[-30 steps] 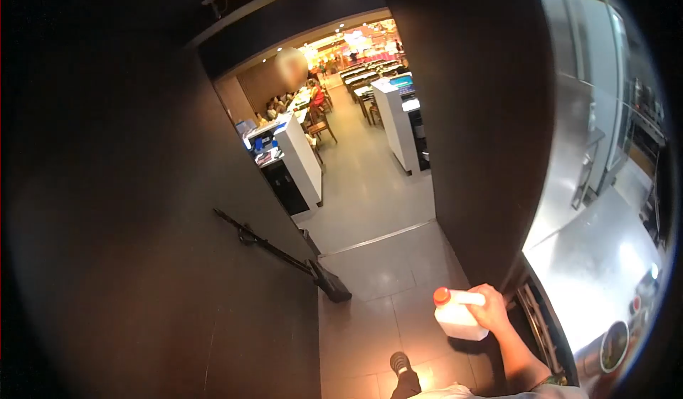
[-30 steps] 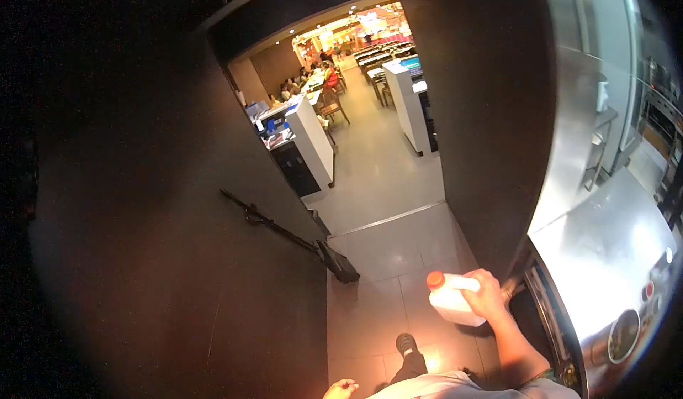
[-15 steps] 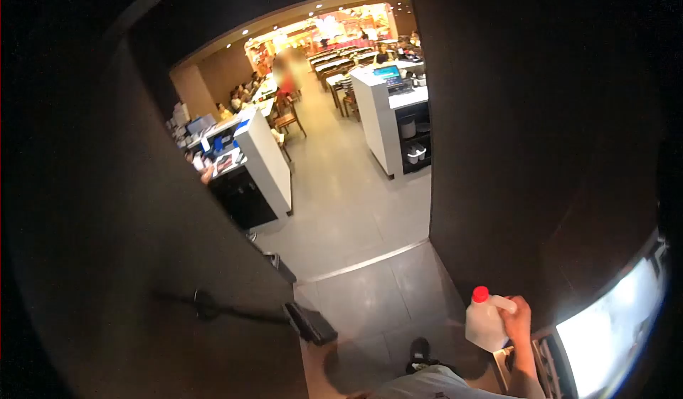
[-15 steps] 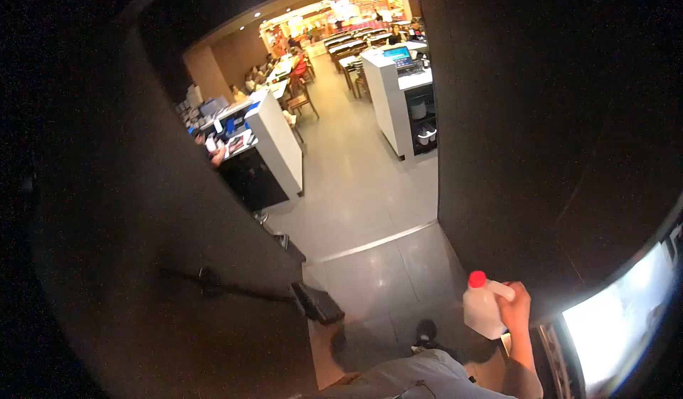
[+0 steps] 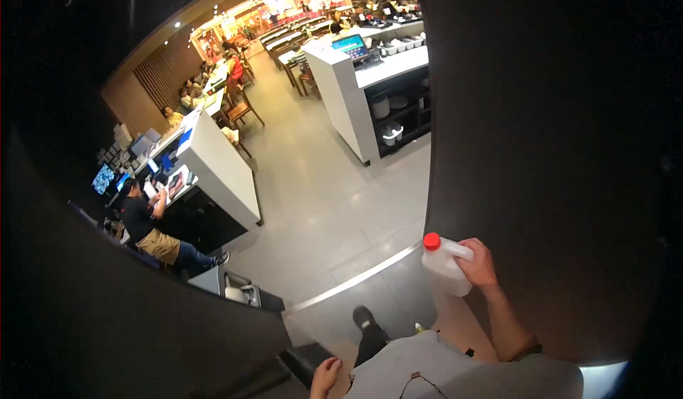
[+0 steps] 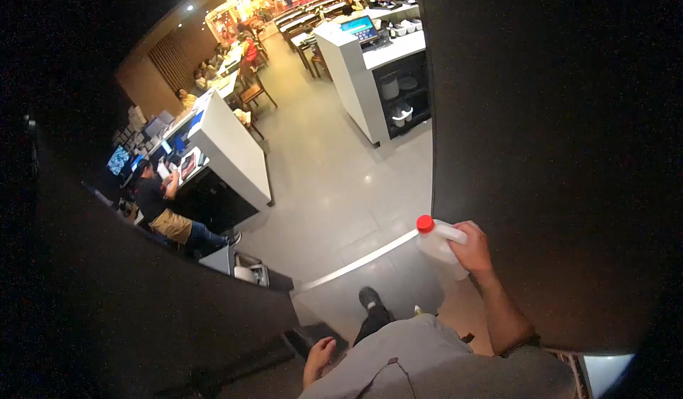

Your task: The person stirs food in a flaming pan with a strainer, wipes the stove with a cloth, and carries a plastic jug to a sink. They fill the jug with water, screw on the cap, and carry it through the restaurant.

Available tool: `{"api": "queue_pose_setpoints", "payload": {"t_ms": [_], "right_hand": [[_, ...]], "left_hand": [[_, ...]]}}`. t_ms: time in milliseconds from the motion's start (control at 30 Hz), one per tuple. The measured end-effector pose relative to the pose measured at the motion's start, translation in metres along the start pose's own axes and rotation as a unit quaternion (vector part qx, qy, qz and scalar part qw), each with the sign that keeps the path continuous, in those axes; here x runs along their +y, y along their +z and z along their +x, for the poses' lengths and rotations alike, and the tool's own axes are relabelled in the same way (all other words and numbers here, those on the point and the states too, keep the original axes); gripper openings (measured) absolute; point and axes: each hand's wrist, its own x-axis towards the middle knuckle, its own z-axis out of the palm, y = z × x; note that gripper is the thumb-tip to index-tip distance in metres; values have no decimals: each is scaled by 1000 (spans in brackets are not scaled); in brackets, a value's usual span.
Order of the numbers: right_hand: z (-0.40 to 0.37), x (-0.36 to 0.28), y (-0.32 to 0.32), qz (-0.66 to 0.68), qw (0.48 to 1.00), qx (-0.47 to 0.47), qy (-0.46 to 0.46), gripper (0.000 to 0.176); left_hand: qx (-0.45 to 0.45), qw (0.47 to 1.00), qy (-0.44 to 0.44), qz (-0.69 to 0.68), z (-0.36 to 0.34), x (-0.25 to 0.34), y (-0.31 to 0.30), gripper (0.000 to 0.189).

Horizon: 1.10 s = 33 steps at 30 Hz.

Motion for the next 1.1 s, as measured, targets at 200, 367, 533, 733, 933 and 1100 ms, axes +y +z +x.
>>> {"api": "queue_pose_setpoints", "payload": {"t_ms": [200, 367, 533, 733, 933, 1100], "right_hand": [[82, -12, 63, 48, 998, 17, 48, 27], [126, -24, 90, 1, 995, 59, 80, 23], [139, -28, 88, 40, 977, 128, 164, 22], [192, 19, 110, 44, 978, 137, 149, 22], [276, 32, 129, 24, 988, 87, 122, 24], [316, 29, 144, 24, 988, 82, 131, 27]], "left_hand": [[9, 992, 59, 114, 128, 92, -74, 53], [-3, 942, 185, 279, 256, 243, -120, 51], [-35, 869, 366, 329, 333, 397, -108, 43], [-123, 870, 411, 241, 383, 486, -15, 41], [-318, 835, 391, 220, 404, 525, 58, 43], [-301, 822, 415, 249, 446, 555, 71, 44]]}}
